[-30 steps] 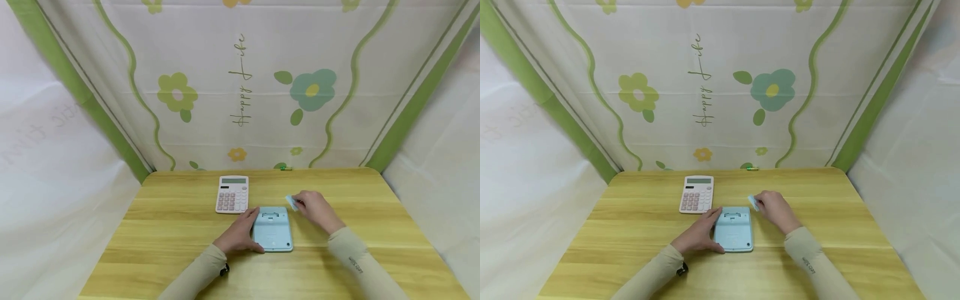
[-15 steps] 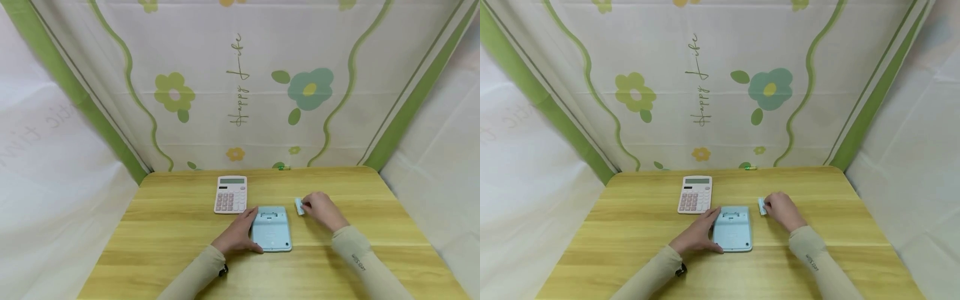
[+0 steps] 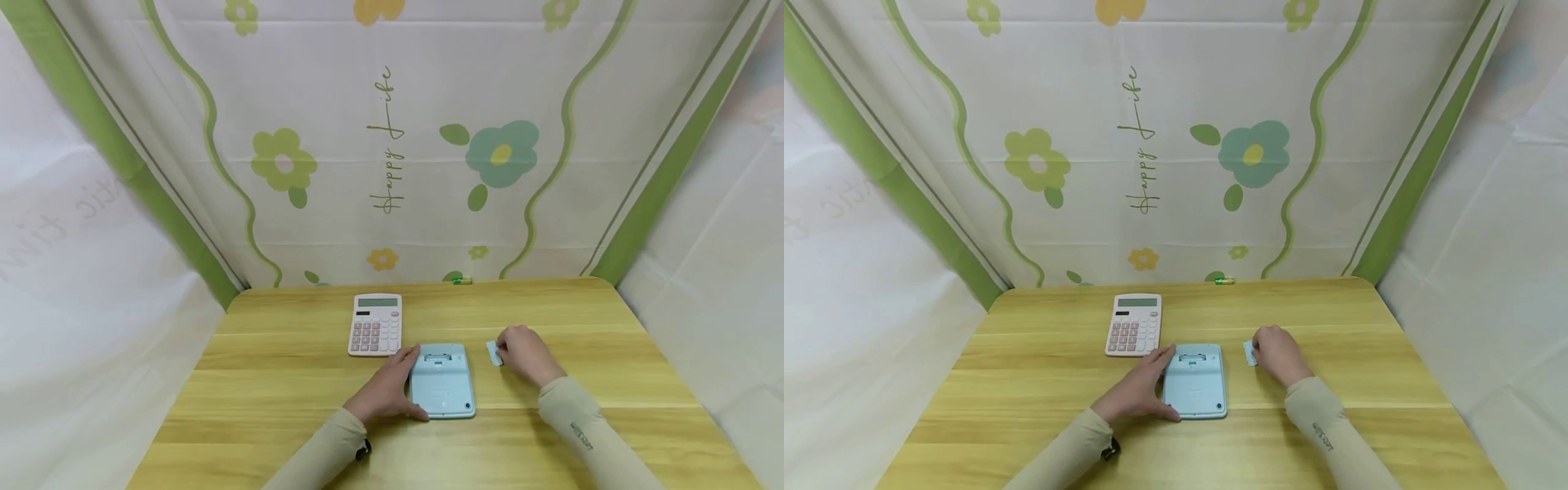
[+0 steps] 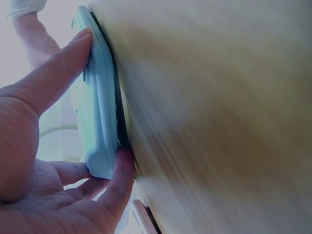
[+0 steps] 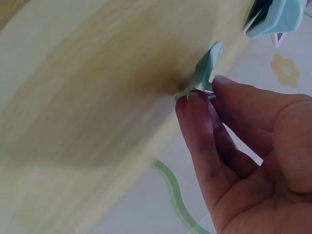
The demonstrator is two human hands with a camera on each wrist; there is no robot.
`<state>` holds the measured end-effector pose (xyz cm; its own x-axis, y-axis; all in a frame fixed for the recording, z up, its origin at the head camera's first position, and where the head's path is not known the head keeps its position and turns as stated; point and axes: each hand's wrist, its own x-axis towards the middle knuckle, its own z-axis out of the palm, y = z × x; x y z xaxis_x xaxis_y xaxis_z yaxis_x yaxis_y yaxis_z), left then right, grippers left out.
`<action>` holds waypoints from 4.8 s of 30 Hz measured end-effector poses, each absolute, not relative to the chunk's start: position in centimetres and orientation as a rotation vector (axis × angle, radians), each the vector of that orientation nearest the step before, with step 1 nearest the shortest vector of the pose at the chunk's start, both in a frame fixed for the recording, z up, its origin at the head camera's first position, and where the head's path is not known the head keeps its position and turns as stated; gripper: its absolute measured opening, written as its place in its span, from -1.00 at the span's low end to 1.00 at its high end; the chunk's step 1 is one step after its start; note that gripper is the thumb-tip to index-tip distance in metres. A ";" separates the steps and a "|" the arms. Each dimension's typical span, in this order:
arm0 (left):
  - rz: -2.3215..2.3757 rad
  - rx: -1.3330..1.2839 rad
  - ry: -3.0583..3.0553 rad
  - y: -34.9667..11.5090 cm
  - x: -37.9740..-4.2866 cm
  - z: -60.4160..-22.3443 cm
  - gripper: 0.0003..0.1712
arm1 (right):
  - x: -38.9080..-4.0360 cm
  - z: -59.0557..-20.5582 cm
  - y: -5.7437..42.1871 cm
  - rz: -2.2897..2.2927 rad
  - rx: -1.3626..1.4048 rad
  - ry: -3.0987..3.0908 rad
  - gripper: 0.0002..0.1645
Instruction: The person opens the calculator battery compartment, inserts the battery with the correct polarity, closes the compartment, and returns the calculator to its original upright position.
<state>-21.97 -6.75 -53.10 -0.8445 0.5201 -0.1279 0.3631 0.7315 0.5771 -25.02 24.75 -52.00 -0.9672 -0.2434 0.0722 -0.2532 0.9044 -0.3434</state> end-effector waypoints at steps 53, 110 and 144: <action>0.839 0.675 2.625 -6.7 -21.9 -53.3 0.54 | -38.1 -51.3 22.6 0.489 0.475 -3.114 -0.15; 0.804 0.713 2.656 -6.7 -22.2 -53.5 0.54 | -34.9 -51.4 21.0 0.302 0.811 -3.059 -0.93; 0.823 0.694 2.660 -6.7 -22.0 -53.4 0.51 | -26.6 -45.6 18.8 1.004 1.151 -2.531 -0.75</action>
